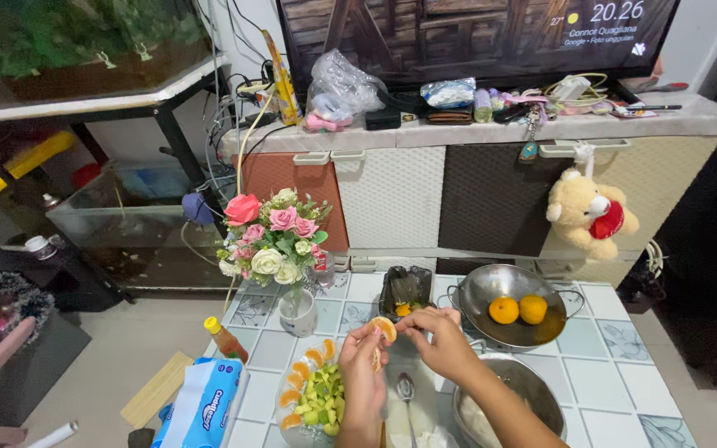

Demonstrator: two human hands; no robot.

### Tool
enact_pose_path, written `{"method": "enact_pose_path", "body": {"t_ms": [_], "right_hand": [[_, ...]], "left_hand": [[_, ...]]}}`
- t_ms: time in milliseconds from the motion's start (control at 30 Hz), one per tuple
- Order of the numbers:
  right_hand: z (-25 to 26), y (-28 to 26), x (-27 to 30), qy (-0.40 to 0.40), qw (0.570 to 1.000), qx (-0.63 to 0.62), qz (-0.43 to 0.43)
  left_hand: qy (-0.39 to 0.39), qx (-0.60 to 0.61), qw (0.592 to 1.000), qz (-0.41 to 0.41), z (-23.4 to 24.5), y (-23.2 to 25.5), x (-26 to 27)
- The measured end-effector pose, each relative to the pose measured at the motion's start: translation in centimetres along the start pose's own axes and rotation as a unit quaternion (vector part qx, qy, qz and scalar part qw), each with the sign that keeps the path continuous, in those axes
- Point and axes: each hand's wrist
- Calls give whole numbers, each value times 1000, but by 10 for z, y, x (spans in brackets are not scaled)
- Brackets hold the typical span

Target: The person peels orange segments by hand and places them into a clear bowl along with sliced grapes.

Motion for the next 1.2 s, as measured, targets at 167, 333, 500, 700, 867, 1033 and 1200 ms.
{"method": "enact_pose_path", "body": {"t_ms": [167, 333, 500, 700, 867, 1033, 1200], "right_hand": [[4, -17, 7, 22, 999, 20, 23], [1, -26, 11, 72, 993, 80, 48], [2, -30, 10, 72, 990, 112, 47], [5, -31, 11, 69, 984, 145, 80], [5, -30, 11, 74, 982, 146, 94], [10, -29, 11, 72, 986, 121, 90], [15, -26, 9, 67, 989, 112, 75]], "left_hand": [[25, 8, 999, 25, -3, 1, 7], [23, -11, 999, 21, -17, 6, 17], [-7, -69, 997, -33, -25, 10, 23], [1, -88, 995, -39, -33, 14, 28], [-12, -81, 996, -35, -35, 16, 29], [-20, -73, 997, -33, -32, 18, 28], [-27, -51, 998, -15, -28, 19, 26]]}}
Point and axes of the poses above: each hand's wrist, its own x-axis away from the middle knuckle, its own z-axis out of the back of the hand, y = z × x, and after that the axes turned 12 degrees about -y, right-handed
